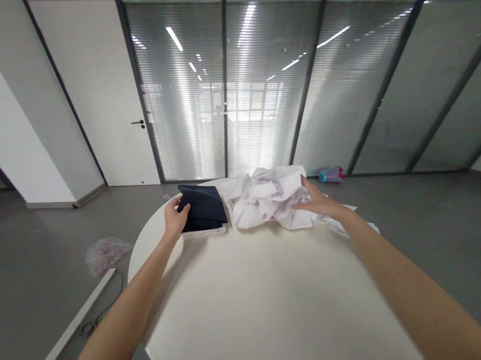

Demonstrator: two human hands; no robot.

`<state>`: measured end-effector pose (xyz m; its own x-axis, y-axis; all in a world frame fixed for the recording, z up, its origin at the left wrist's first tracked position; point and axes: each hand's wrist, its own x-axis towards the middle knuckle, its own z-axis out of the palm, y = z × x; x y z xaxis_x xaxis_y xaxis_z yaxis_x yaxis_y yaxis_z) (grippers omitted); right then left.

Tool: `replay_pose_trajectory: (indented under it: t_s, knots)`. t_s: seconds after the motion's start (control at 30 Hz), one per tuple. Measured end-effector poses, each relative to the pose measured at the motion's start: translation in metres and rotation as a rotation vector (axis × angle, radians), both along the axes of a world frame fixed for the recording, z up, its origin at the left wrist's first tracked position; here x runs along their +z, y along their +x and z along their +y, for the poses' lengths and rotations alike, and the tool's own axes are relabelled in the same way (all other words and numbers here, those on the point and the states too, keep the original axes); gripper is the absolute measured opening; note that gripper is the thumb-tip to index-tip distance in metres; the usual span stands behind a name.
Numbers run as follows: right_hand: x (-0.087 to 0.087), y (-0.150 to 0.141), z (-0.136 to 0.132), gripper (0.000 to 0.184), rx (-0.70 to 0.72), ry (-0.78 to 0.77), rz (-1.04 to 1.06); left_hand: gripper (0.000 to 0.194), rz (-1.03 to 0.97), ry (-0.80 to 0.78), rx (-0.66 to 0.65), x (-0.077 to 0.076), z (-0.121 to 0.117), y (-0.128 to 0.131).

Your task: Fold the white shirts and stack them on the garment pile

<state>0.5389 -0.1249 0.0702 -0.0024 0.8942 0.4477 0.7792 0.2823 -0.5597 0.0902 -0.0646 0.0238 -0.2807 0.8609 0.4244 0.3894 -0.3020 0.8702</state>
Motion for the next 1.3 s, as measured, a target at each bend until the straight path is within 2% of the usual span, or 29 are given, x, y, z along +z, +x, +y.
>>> replay_pose_trajectory:
  t_s: [0.07,0.13,0.2,0.23,0.3,0.37,0.43,0.53,0.6,0.67,0.73,0.8,0.9,0.97,1.0,1.07,1.17,1.23,1.3]
  knots:
    - [0.007,-0.006,-0.017,0.101,-0.042,0.018,-0.026,0.041,-0.095,0.171,-0.028,0.020,-0.006,0.008]
    - [0.016,-0.020,-0.037,0.084,-0.058,0.141,-0.027,0.040,-0.157,0.342,-0.080,0.046,-0.021,0.019]
    - [0.024,-0.038,-0.058,0.061,-0.022,0.229,0.037,0.038,-0.134,0.464,-0.163,0.076,-0.047,0.031]
    - [0.028,-0.048,-0.069,0.053,0.022,0.206,0.112,0.037,-0.100,0.510,-0.220,0.091,-0.063,0.037]
    - [0.033,-0.068,-0.089,0.051,0.163,0.018,0.342,0.035,-0.034,0.579,-0.336,0.116,-0.098,0.051]
    - [0.035,-0.086,-0.108,0.063,0.345,-0.257,0.599,0.031,0.052,0.604,-0.537,0.132,-0.135,0.066]
    - [0.031,-0.099,-0.123,0.075,0.479,-0.457,0.771,0.029,0.176,0.552,-0.860,0.134,-0.168,0.082]
    - [0.019,-0.109,-0.141,0.077,0.514,-0.533,0.770,0.036,0.410,0.372,-1.338,0.115,-0.208,0.108]
    - [0.006,-0.106,-0.148,0.082,0.511,-0.558,0.662,0.041,0.532,0.265,-1.499,0.096,-0.224,0.120]
    - [-0.007,-0.094,-0.153,0.083,0.507,-0.587,0.568,0.047,0.570,0.179,-1.570,0.079,-0.231,0.125]
    - [-0.019,-0.073,-0.155,0.073,0.432,-0.586,0.520,0.051,0.534,0.087,-1.575,0.069,-0.229,0.120]
    - [-0.028,-0.047,-0.155,0.062,0.246,-0.517,0.496,0.048,0.504,0.017,-1.500,0.062,-0.221,0.109]
    - [-0.035,-0.016,-0.156,0.045,-0.134,-0.256,0.435,0.042,0.623,-0.011,-1.282,0.050,-0.205,0.089]
    - [-0.034,-0.013,-0.162,0.034,-0.233,-0.076,0.366,0.051,0.780,-0.006,-1.150,0.037,-0.198,0.081]
    - [-0.033,-0.018,-0.167,0.029,-0.197,-0.033,0.318,0.059,0.859,-0.005,-1.092,0.030,-0.197,0.079]
    - [-0.030,-0.040,-0.179,0.026,-0.008,-0.051,0.187,0.071,0.987,0.003,-0.971,0.016,-0.197,0.079]
    - [-0.031,-0.085,-0.197,0.039,0.239,-0.187,-0.129,0.067,1.091,0.018,-0.797,0.002,-0.200,0.084]
    - [-0.037,-0.109,-0.204,0.043,0.274,-0.228,-0.344,0.059,1.104,-0.002,-0.709,0.001,-0.201,0.086]
    - [-0.042,-0.121,-0.204,0.028,0.265,-0.226,-0.468,0.057,1.041,-0.035,-0.673,0.004,-0.196,0.083]
